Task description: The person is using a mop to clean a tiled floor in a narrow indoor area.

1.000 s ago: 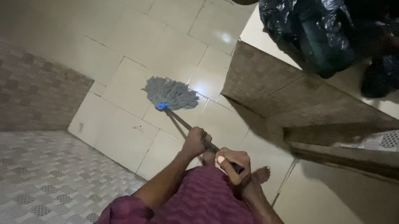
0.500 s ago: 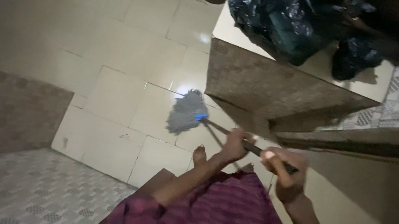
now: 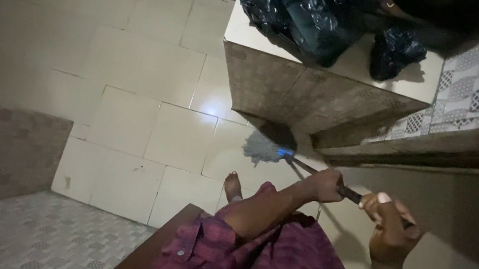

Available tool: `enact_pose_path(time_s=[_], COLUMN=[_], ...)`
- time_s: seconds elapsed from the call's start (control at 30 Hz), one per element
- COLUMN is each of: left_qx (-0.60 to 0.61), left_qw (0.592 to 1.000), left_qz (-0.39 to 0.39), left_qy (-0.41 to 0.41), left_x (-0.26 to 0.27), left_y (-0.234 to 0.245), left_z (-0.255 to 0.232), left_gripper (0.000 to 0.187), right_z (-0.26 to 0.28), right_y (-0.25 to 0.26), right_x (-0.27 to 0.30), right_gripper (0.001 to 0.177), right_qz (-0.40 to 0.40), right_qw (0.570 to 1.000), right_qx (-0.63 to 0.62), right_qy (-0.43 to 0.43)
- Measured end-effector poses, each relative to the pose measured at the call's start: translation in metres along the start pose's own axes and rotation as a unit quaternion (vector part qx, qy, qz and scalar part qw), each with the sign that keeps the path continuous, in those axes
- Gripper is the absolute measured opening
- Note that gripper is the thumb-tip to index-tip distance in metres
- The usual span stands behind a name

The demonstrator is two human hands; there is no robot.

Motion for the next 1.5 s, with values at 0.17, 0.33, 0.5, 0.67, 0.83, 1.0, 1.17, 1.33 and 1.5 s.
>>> enact_pose_path(time_s=[0.17, 0.33, 0.5, 0.67, 0.83, 1.0, 1.17, 1.33, 1.5], left_qx=[0.051, 0.006, 0.000, 0.038, 0.056, 0.000, 0.069, 0.080, 0.176], left_qw=[0.999, 0.998, 0.985, 0.965, 0.930, 0.827, 0.836, 0.861, 0.908], left_qz=[-0.008, 0.026, -0.061, -0.119, -0.275, -0.539, -0.527, -0.498, -0.372], left_qy=[0.009, 0.059, 0.162, 0.229, 0.236, 0.158, 0.136, 0.059, 0.071], left_x=[0.033, 0.071, 0.139, 0.203, 0.258, 0.276, 0.239, 0.165, 0.066], left_y=[0.017, 0.039, 0.078, 0.099, 0.098, 0.085, 0.067, 0.046, 0.018], left_z=[0.005, 0.052, 0.121, 0.200, 0.226, 0.188, 0.172, 0.139, 0.102], left_gripper=[0.037, 0.038, 0.037, 0.032, 0.037, 0.038, 0.035, 0.039, 0.033], right_z=[-0.004, -0.029, -0.050, -0.061, -0.063, -0.042, -0.011, 0.007, 0.009], right_y=[-0.001, -0.041, -0.104, -0.186, -0.228, -0.230, -0.196, -0.137, -0.056], right_x=[0.009, 0.022, 0.031, 0.032, 0.028, 0.038, 0.019, -0.011, -0.031], right_gripper=[0.037, 0.039, 0.035, 0.027, 0.031, 0.028, 0.014, 0.019, 0.026], right_qz=[-0.072, -0.122, -0.024, 0.142, 0.321, 0.403, 0.390, 0.361, 0.252], right_qw=[0.996, 0.981, 0.980, 0.983, 0.937, 0.899, 0.904, 0.921, 0.965], right_qx=[-0.059, -0.147, -0.190, -0.091, 0.023, -0.170, -0.177, -0.144, 0.024], right_qy=[0.006, 0.027, 0.047, -0.077, -0.134, -0.022, 0.014, -0.014, -0.072])
Point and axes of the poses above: each hand's wrist, its own x-axis away from the middle knuckle, its own y-axis out of the back of the hand, z = x × y, the point moved 4 cm from there along -x, towards the middle knuckle, and after that the axes turned 3 degrees about y, right-handed, at the moved point
